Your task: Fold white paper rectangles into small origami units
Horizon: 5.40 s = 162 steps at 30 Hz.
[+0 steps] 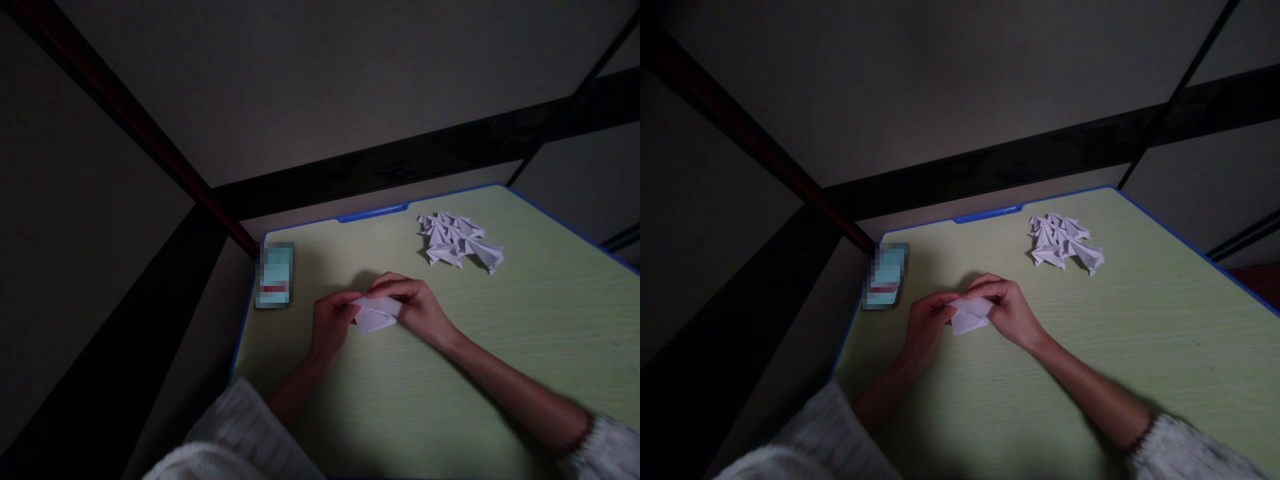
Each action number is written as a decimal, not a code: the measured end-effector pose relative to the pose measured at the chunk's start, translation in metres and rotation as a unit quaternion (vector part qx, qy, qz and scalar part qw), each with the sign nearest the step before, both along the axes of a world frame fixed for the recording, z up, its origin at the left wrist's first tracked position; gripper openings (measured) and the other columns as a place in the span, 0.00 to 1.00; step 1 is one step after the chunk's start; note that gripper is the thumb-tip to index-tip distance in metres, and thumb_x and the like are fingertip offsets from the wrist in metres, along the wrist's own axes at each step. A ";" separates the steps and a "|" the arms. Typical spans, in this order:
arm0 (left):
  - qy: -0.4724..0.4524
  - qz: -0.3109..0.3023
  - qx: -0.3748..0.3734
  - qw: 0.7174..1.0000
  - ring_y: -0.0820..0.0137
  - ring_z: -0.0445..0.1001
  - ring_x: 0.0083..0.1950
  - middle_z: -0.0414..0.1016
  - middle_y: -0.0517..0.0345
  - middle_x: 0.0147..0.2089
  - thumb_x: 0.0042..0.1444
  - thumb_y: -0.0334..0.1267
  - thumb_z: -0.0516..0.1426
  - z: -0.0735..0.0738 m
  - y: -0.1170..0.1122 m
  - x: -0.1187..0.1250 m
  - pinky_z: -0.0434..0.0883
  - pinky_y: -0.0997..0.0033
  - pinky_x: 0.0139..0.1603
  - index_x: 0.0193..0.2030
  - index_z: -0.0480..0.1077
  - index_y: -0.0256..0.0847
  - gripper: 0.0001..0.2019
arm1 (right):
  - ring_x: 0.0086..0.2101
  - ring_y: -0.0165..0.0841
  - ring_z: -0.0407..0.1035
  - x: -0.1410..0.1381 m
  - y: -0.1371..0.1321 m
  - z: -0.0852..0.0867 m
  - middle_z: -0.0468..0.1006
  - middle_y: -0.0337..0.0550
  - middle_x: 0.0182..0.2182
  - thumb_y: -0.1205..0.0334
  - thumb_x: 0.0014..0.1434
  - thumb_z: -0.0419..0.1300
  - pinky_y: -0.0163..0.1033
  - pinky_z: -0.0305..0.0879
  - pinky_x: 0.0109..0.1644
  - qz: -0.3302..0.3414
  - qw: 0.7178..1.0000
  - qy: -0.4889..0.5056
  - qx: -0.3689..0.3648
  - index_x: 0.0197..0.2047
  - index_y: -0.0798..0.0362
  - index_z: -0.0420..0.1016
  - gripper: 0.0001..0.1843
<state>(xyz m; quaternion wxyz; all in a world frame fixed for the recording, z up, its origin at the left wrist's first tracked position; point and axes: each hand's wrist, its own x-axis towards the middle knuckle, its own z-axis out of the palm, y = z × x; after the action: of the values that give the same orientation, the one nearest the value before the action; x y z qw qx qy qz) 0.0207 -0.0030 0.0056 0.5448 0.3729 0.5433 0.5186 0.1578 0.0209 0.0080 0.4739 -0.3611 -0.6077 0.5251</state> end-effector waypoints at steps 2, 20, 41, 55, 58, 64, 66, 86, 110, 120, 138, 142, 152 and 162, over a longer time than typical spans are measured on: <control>-0.009 0.003 -0.001 1.000 0.76 0.67 0.23 0.74 0.60 0.23 0.34 0.27 0.56 0.000 0.000 -0.001 0.64 0.79 0.22 0.25 0.73 0.36 0.08 | 0.29 0.31 0.66 0.001 0.001 -0.001 0.71 0.42 0.28 0.73 0.41 0.57 0.35 0.61 0.30 0.010 1.000 0.012 -0.001 0.24 0.50 0.77 0.10; 0.015 -0.063 0.014 0.998 0.75 0.68 0.22 0.75 0.58 0.24 0.35 0.33 0.60 0.003 0.001 -0.003 0.64 0.79 0.21 0.33 0.73 0.34 0.13 | 0.33 0.33 0.65 0.006 0.001 0.005 0.70 0.43 0.33 0.70 0.42 0.57 0.36 0.60 0.32 0.047 0.999 0.007 0.006 0.24 0.51 0.75 0.07; 0.108 -0.115 0.078 0.984 0.75 0.68 0.24 0.72 0.60 0.22 0.44 0.35 0.55 -0.001 -0.007 -0.003 0.65 0.80 0.24 0.29 0.72 0.34 0.08 | 0.20 0.26 0.61 0.003 0.001 0.005 0.70 0.36 0.17 0.62 0.41 0.60 0.32 0.56 0.24 -0.017 0.991 -0.028 -0.133 0.21 0.57 0.70 0.07; 0.053 -0.159 -0.010 0.986 0.74 0.68 0.21 0.70 0.60 0.17 0.39 0.39 0.57 -0.002 -0.003 -0.003 0.66 0.77 0.22 0.19 0.72 0.34 0.09 | 0.16 0.24 0.57 0.004 -0.001 0.004 0.66 0.35 0.13 0.61 0.43 0.58 0.30 0.51 0.19 0.008 0.988 -0.045 -0.149 0.17 0.58 0.70 0.09; 0.063 -0.171 -0.012 0.983 0.75 0.66 0.19 0.68 0.60 0.15 0.39 0.41 0.57 -0.002 -0.002 -0.002 0.65 0.78 0.19 0.17 0.71 0.33 0.11 | 0.17 0.24 0.59 0.003 0.000 0.004 0.67 0.35 0.15 0.61 0.44 0.58 0.30 0.53 0.20 0.040 0.989 -0.062 -0.127 0.19 0.58 0.71 0.09; 0.007 -0.055 0.008 0.998 0.76 0.65 0.19 0.68 0.59 0.16 0.39 0.44 0.58 -0.006 0.003 -0.008 0.64 0.79 0.18 0.19 0.72 0.33 0.13 | 0.28 0.28 0.66 0.004 0.002 0.004 0.72 0.38 0.27 0.67 0.40 0.62 0.33 0.63 0.31 0.055 0.992 0.068 -0.089 0.37 0.54 0.69 0.17; -0.021 -0.049 0.008 0.999 0.75 0.65 0.20 0.69 0.59 0.16 0.38 0.44 0.59 -0.006 0.004 -0.009 0.63 0.79 0.18 0.20 0.72 0.33 0.13 | 0.29 0.28 0.67 0.004 0.001 0.003 0.72 0.38 0.27 0.70 0.39 0.62 0.34 0.64 0.33 0.079 0.991 0.080 -0.069 0.38 0.54 0.68 0.19; 0.097 -0.133 0.082 0.983 0.79 0.52 0.23 0.53 0.65 0.18 0.46 0.41 0.54 -0.006 0.000 -0.003 0.51 0.78 0.23 0.15 0.63 0.34 0.15 | 0.29 0.31 0.65 0.002 -0.013 -0.002 0.69 0.43 0.28 0.74 0.47 0.54 0.36 0.62 0.28 -0.117 0.928 -0.151 0.319 0.25 0.53 0.70 0.07; 0.199 0.038 0.129 0.971 0.76 0.60 0.21 0.64 0.64 0.17 0.47 0.39 0.53 -0.006 -0.006 0.002 0.59 0.79 0.23 0.19 0.71 0.35 0.12 | 0.39 0.38 0.63 -0.010 -0.023 -0.002 0.69 0.50 0.37 0.62 0.49 0.56 0.45 0.62 0.41 -0.054 0.914 -0.243 0.319 0.36 0.57 0.66 0.10; 0.261 0.038 0.193 0.945 0.74 0.66 0.23 0.72 0.61 0.21 0.47 0.37 0.54 -0.002 -0.010 0.002 0.62 0.78 0.26 0.23 0.73 0.38 0.09 | 0.38 0.35 0.65 -0.013 -0.028 0.004 0.71 0.48 0.36 0.70 0.54 0.49 0.42 0.63 0.42 -0.070 0.951 -0.186 0.239 0.31 0.55 0.71 0.09; -0.020 0.010 0.061 0.998 0.75 0.69 0.26 0.75 0.58 0.28 0.38 0.36 0.61 -0.005 0.001 -0.001 0.65 0.78 0.27 0.32 0.74 0.38 0.11 | 0.21 0.29 0.65 -0.012 -0.014 0.004 0.74 0.40 0.19 0.60 0.36 0.65 0.35 0.62 0.26 -0.129 0.983 0.031 -0.125 0.18 0.57 0.73 0.08; 0.045 0.002 0.050 0.998 0.74 0.69 0.25 0.75 0.58 0.25 0.37 0.35 0.61 0.002 0.001 -0.002 0.65 0.77 0.24 0.28 0.74 0.36 0.09 | 0.20 0.28 0.63 -0.012 -0.015 0.004 0.72 0.39 0.17 0.58 0.38 0.63 0.34 0.60 0.23 -0.117 0.988 -0.003 -0.100 0.18 0.57 0.72 0.10; 0.039 0.029 0.027 0.998 0.76 0.67 0.22 0.73 0.59 0.21 0.35 0.34 0.61 -0.002 -0.001 -0.001 0.63 0.78 0.23 0.23 0.74 0.35 0.06 | 0.17 0.23 0.58 -0.013 -0.010 -0.003 0.64 0.31 0.14 0.61 0.37 0.64 0.30 0.54 0.20 -0.107 0.988 0.031 -0.110 0.20 0.55 0.63 0.13; 0.015 0.019 0.054 0.998 0.82 0.57 0.16 0.62 0.68 0.16 0.42 0.34 0.57 -0.006 0.000 0.000 0.54 0.84 0.16 0.41 0.69 0.35 0.16 | 0.16 0.22 0.53 -0.013 -0.011 -0.001 0.60 0.29 0.13 0.65 0.43 0.59 0.30 0.49 0.20 -0.041 0.994 0.026 -0.095 0.26 0.56 0.65 0.06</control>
<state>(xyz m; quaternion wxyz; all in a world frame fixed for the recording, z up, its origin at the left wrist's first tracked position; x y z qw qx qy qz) 0.0211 -0.0035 0.0000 0.5057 0.3992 0.5296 0.5518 0.1449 0.0104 0.0071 0.4742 -0.4159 -0.5269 0.5697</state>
